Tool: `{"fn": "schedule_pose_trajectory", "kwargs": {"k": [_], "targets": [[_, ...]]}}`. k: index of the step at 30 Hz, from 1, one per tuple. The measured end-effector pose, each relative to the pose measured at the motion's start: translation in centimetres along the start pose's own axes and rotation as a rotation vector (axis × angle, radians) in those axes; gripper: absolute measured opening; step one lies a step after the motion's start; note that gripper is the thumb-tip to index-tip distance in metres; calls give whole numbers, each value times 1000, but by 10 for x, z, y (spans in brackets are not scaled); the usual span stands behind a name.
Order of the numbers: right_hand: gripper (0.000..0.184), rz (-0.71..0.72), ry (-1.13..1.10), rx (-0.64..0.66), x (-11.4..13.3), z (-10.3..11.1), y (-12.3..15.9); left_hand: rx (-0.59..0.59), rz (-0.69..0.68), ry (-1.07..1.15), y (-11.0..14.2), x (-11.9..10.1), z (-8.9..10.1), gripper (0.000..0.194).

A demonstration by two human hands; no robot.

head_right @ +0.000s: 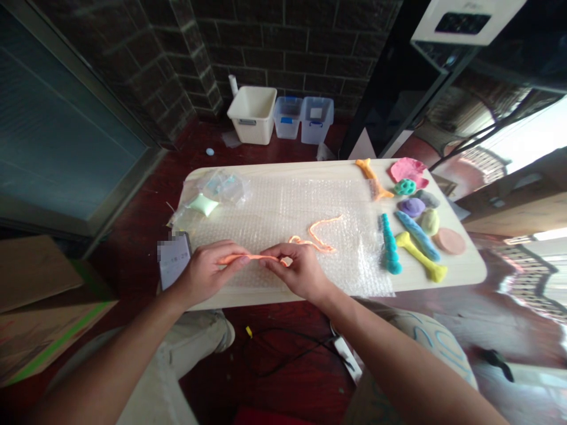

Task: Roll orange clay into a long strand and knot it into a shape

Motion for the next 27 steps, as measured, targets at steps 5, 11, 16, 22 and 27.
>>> {"fn": "schedule_pose_trajectory", "kwargs": {"k": [5,11,16,22,27], "targets": [[17,4,-40,18,2,-1,-2,22,-21,-6,0,-1,0,15],[19,60,39,33,9,-3,-1,33,-50,25,-2,-1,-3,19],[13,74,132,18,12,0,-1,34,11,78,-3,3,-5,13],[25,144,187,53,17,-4,0,74,52,96,-4,1,-6,15],[18,162,248,55,20,-4,-1,82,93,155,-5,5,-8,16]]}}
Point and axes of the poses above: each hand's wrist, its own y-axis away from the middle knuckle, its own z-axis out of the back of the hand, x = y × z, the point moved 7 cm from there along -y, towards the middle knuckle, and after that the axes turned 10 degrees about x, right-handed, at the moved point
